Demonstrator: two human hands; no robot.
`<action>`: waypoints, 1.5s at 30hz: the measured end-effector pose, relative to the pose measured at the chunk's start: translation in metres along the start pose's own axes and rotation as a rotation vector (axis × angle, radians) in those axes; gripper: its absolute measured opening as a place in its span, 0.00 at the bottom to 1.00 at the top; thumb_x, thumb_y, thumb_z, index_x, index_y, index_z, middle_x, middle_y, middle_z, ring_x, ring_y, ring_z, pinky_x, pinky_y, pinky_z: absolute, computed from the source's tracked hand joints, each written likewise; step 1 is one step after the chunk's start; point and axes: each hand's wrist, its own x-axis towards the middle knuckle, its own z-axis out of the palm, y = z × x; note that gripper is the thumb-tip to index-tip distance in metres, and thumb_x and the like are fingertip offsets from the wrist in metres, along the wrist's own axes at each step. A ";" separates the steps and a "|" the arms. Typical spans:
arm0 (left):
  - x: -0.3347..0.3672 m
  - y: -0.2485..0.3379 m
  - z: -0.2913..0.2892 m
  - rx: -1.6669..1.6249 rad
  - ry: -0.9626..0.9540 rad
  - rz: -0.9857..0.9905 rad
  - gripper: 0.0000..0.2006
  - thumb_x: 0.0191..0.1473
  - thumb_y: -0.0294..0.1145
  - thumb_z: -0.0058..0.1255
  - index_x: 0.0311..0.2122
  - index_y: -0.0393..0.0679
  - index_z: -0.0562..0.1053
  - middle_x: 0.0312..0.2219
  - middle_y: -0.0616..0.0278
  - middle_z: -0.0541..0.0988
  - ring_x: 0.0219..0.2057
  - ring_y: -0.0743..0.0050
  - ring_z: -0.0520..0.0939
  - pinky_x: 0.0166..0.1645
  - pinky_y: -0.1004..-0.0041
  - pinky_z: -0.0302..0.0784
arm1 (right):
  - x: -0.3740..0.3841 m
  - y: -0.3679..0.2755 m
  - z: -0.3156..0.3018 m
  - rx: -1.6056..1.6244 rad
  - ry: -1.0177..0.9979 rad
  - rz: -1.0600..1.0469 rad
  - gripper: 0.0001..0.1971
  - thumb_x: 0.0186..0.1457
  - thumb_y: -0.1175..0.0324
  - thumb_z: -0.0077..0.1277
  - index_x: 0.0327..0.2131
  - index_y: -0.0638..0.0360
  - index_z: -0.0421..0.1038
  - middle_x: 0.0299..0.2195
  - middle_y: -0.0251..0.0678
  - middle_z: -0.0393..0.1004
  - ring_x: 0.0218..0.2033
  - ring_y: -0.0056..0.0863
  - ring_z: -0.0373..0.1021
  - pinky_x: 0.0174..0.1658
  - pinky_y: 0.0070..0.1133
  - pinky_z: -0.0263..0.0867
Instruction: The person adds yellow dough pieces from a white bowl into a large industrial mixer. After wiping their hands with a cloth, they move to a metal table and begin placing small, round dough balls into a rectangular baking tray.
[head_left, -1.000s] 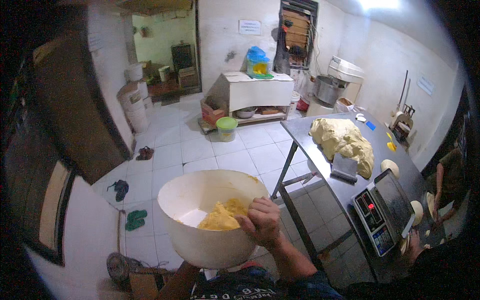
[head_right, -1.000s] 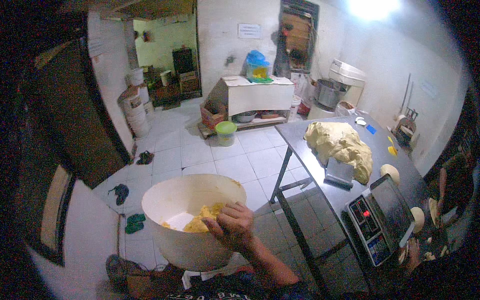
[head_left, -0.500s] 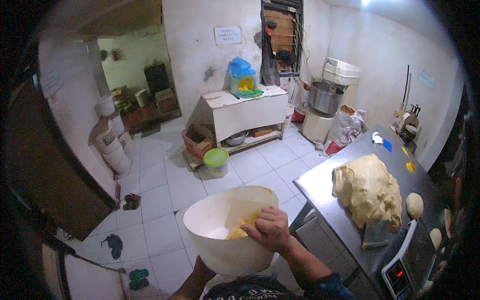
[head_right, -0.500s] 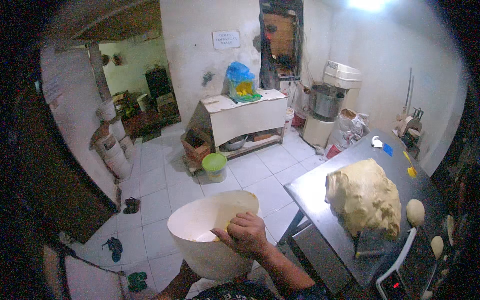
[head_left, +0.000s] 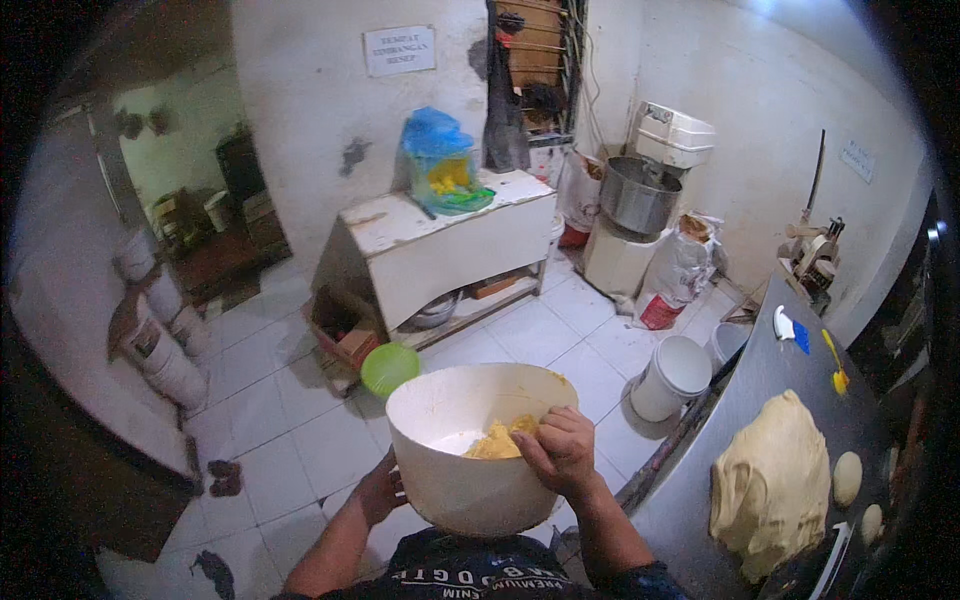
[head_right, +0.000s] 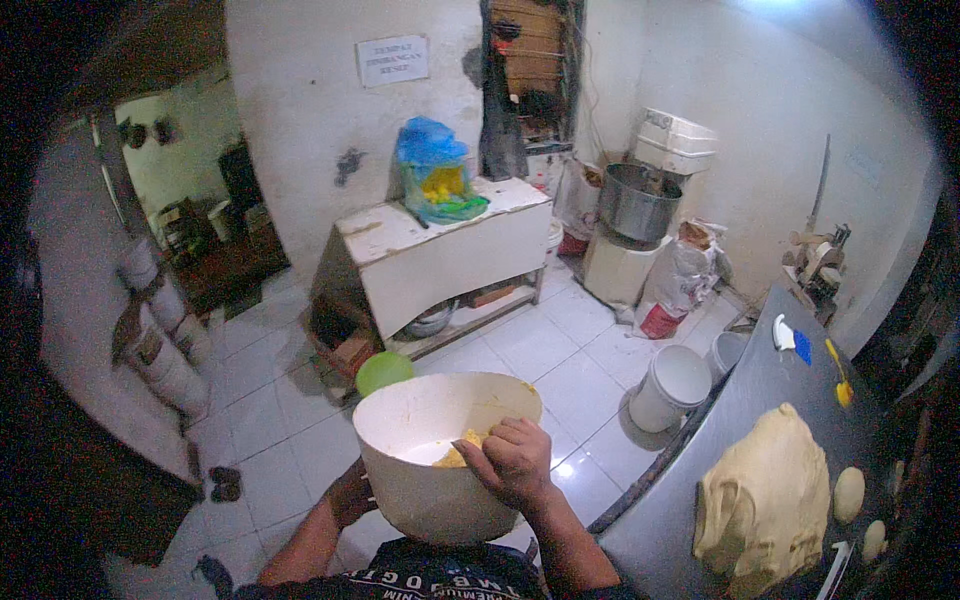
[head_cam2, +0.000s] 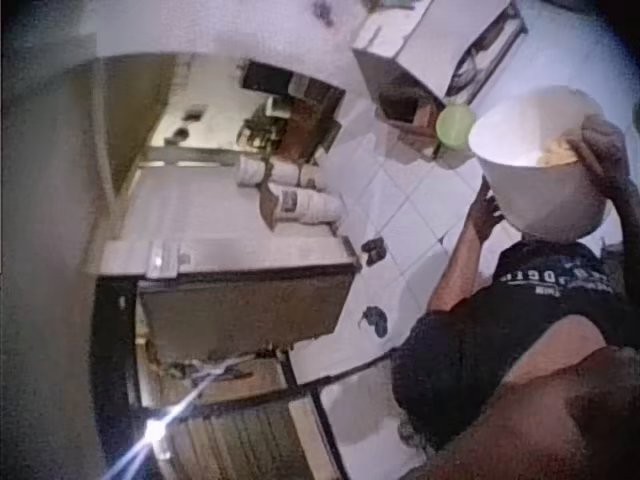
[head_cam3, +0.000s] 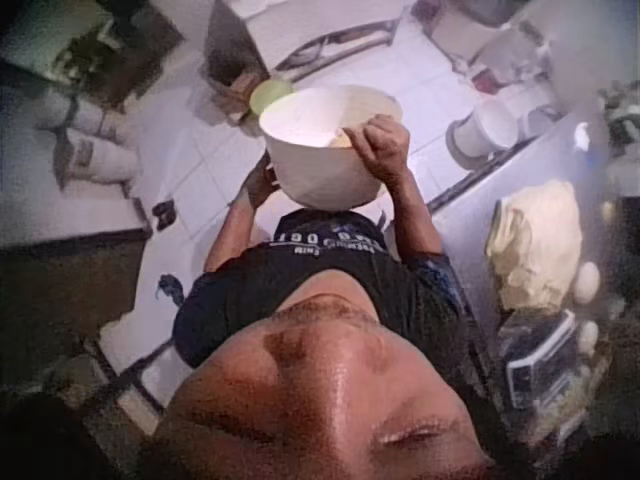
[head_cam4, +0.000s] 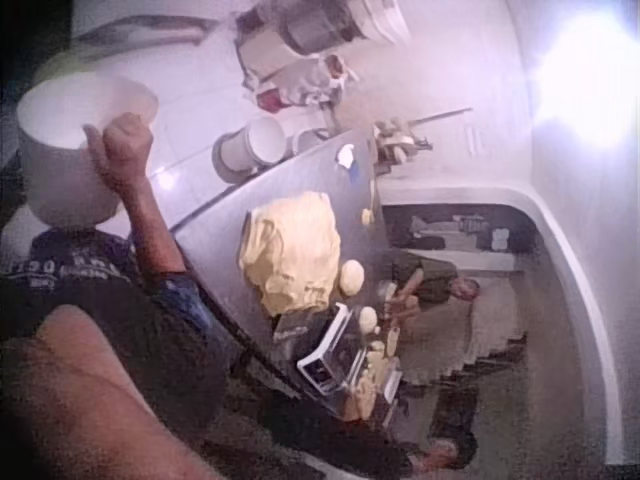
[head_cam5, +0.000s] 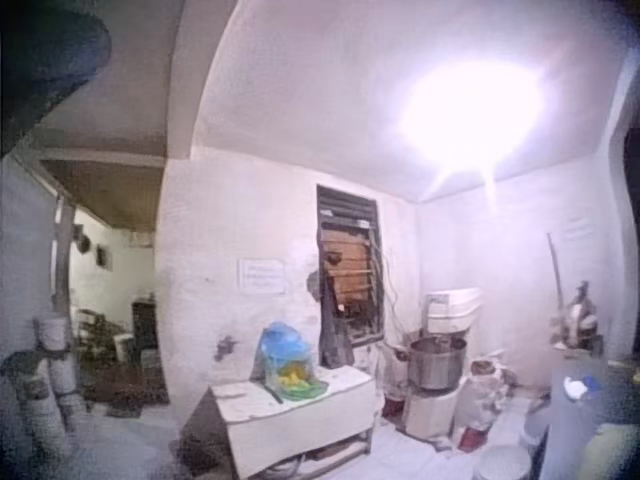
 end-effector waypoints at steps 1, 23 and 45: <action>0.029 0.028 0.007 0.096 -0.020 -0.013 0.33 0.52 0.59 0.38 0.58 0.50 0.54 0.54 0.57 0.59 0.51 0.59 0.64 0.52 0.61 0.65 | 0.012 0.020 0.000 -0.050 0.023 0.013 0.19 0.39 0.68 0.59 0.07 0.55 0.58 0.09 0.32 0.59 0.12 0.29 0.58 0.17 0.26 0.50; 0.500 0.394 0.285 -0.074 -0.607 -0.260 0.26 0.38 0.30 0.42 0.48 0.34 0.63 0.40 0.49 0.72 0.41 0.58 0.75 0.46 0.61 0.73 | 0.317 0.525 -0.060 -0.448 -0.183 -0.145 0.16 0.32 0.68 0.56 0.07 0.53 0.56 0.09 0.29 0.55 0.13 0.30 0.54 0.19 0.26 0.46; 0.969 0.625 0.298 0.075 0.116 0.258 0.23 0.42 0.29 0.41 0.47 0.33 0.63 0.41 0.52 0.71 0.39 0.58 0.76 0.42 0.59 0.76 | 0.464 1.109 0.190 0.781 0.200 1.213 0.27 0.49 0.63 0.36 0.53 0.60 0.54 0.51 0.41 0.58 0.50 0.34 0.57 0.54 0.27 0.52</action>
